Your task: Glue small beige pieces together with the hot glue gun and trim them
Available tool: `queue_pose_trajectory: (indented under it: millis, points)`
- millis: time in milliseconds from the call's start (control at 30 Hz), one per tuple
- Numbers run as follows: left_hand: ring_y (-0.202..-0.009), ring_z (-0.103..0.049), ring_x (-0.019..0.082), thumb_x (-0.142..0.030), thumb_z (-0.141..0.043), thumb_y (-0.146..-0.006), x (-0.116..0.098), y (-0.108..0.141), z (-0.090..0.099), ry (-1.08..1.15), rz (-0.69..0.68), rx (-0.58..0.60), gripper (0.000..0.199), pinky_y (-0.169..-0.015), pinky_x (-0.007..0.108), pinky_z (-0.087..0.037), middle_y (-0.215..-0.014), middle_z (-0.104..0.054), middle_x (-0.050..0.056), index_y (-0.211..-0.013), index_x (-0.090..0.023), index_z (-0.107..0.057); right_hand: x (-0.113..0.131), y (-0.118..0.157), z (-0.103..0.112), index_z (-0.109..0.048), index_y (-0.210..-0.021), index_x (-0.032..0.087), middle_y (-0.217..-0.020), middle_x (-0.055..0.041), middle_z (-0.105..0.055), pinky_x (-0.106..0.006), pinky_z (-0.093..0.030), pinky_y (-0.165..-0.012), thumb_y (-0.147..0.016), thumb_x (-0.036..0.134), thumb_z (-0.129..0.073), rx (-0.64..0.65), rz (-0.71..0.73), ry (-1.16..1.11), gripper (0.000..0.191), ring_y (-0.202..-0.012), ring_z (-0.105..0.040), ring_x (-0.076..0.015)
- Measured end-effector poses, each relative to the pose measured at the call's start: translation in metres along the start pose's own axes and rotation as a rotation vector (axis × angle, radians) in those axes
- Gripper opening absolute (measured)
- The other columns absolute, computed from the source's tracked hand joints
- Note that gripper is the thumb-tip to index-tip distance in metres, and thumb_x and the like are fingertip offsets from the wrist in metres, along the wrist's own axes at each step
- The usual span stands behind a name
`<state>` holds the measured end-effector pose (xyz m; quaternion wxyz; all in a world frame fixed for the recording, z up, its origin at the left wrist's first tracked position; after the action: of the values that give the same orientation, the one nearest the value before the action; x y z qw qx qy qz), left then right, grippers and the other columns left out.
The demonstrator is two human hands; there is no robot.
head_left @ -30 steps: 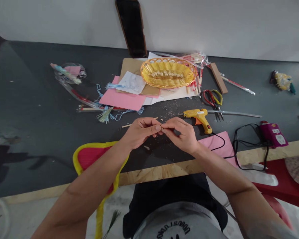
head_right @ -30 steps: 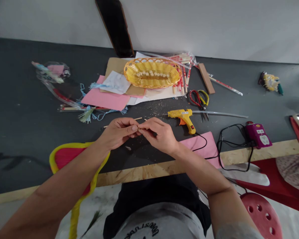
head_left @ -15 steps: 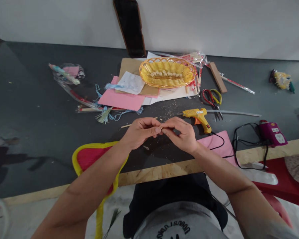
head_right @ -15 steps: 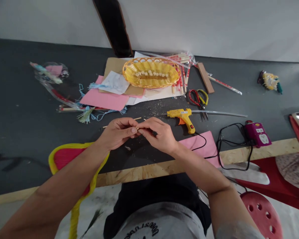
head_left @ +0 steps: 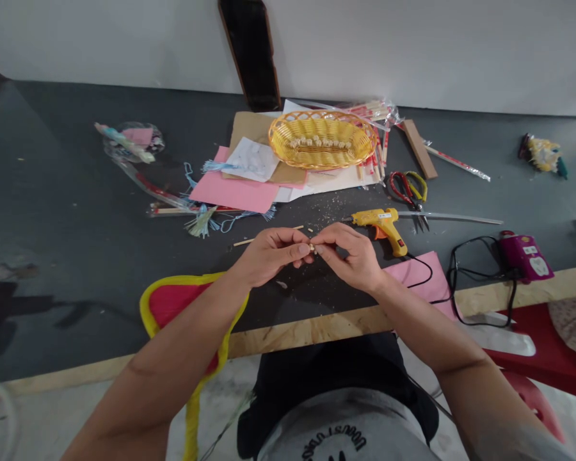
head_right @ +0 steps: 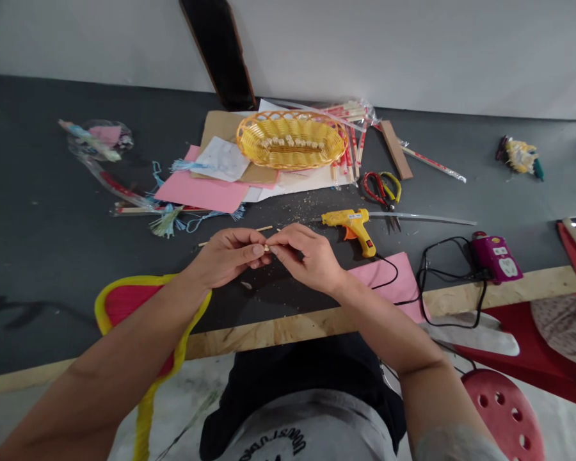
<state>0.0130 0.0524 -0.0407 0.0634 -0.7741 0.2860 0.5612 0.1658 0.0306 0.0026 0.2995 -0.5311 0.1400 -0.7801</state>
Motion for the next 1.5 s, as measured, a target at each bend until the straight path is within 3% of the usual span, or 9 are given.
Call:
queue_pose_trajectory:
  millis: [233,467,633,967,1133,1333,1500]
  points:
    - [-0.052,-0.056,0.006,-0.039,-0.089,-0.065,0.0,0.0,0.001,0.009,0.035,-0.029,0.029,-0.051,0.014,-0.044,-0.061,-0.07,0.003,-0.071,-0.013,-0.076,0.001,0.0,0.0,-0.067,-0.092,0.019,-0.085,-0.0053,-0.07,-0.027,-0.056,-0.071,-0.093,0.016,-0.058,0.028,0.022,0.066,0.01,-0.079,-0.066,-0.0139]
    - [-0.055,-0.061,0.009,-0.049,-0.087,-0.065,0.002,0.0,0.0,0.058,0.038,-0.013,0.037,-0.05,0.015,-0.046,-0.064,-0.072,0.005,-0.073,-0.013,-0.077,0.0,0.001,0.0,-0.065,-0.087,0.02,-0.081,-0.0036,-0.068,-0.025,-0.055,-0.069,-0.092,0.014,-0.057,-0.031,0.037,0.117,0.011,-0.075,-0.064,-0.0124]
    - [-0.053,-0.058,0.008,-0.039,-0.09,-0.062,0.001,-0.001,-0.001,0.033,0.03,-0.017,0.03,-0.051,0.015,-0.046,-0.063,-0.072,0.004,-0.071,-0.014,-0.077,0.003,0.002,-0.002,-0.064,-0.085,0.02,-0.081,-0.0045,-0.068,-0.025,-0.055,-0.067,-0.093,0.012,-0.053,-0.031,0.072,0.191,0.016,-0.074,-0.065,-0.0131]
    - [-0.053,-0.057,0.008,-0.034,-0.089,-0.064,0.002,0.0,-0.002,-0.009,0.037,-0.02,0.025,-0.052,0.017,-0.044,-0.063,-0.071,0.004,-0.07,-0.014,-0.075,-0.002,0.001,-0.005,-0.06,-0.084,0.02,-0.078,-0.0022,-0.065,-0.026,-0.05,-0.065,-0.092,0.016,-0.054,0.04,-0.043,0.081,0.012,-0.073,-0.06,-0.0128]
    - [-0.052,-0.058,0.009,-0.033,-0.091,-0.061,0.003,0.0,0.0,0.024,0.049,-0.04,0.028,-0.05,0.018,-0.043,-0.061,-0.071,0.003,-0.071,-0.014,-0.074,-0.005,0.002,-0.002,-0.055,-0.082,0.021,-0.077,-0.0004,-0.06,-0.027,-0.046,-0.066,-0.09,0.014,-0.052,0.002,-0.125,0.058,0.011,-0.071,-0.056,-0.0129]
    - [-0.047,-0.055,0.006,-0.037,-0.094,-0.054,-0.001,0.001,-0.001,0.093,0.036,-0.054,0.036,-0.046,0.015,-0.041,-0.057,-0.069,0.003,-0.066,-0.012,-0.072,-0.009,0.004,0.003,-0.045,-0.073,0.021,-0.066,0.0027,-0.048,-0.027,-0.038,-0.06,-0.094,0.015,-0.038,-0.056,-0.272,-0.062,0.023,-0.06,-0.046,-0.0114]
    - [-0.049,-0.056,0.006,-0.035,-0.093,-0.057,-0.003,0.0,0.003,0.178,0.042,-0.099,0.033,-0.048,0.015,-0.043,-0.059,-0.069,0.003,-0.067,-0.012,-0.071,-0.009,0.004,0.002,-0.043,-0.067,0.021,-0.062,0.0039,-0.043,-0.027,-0.034,-0.056,-0.099,0.026,-0.044,-0.043,-0.26,-0.014,0.033,-0.056,-0.042,-0.01]
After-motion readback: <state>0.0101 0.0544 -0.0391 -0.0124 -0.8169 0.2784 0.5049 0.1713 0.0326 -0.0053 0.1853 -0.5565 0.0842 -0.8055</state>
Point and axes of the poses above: each hand's wrist, its own y-axis away from the middle knuckle, its own z-axis out of the back of the hand, x = y × z, the point moved 5 cm from there along -y, towards the middle knuckle
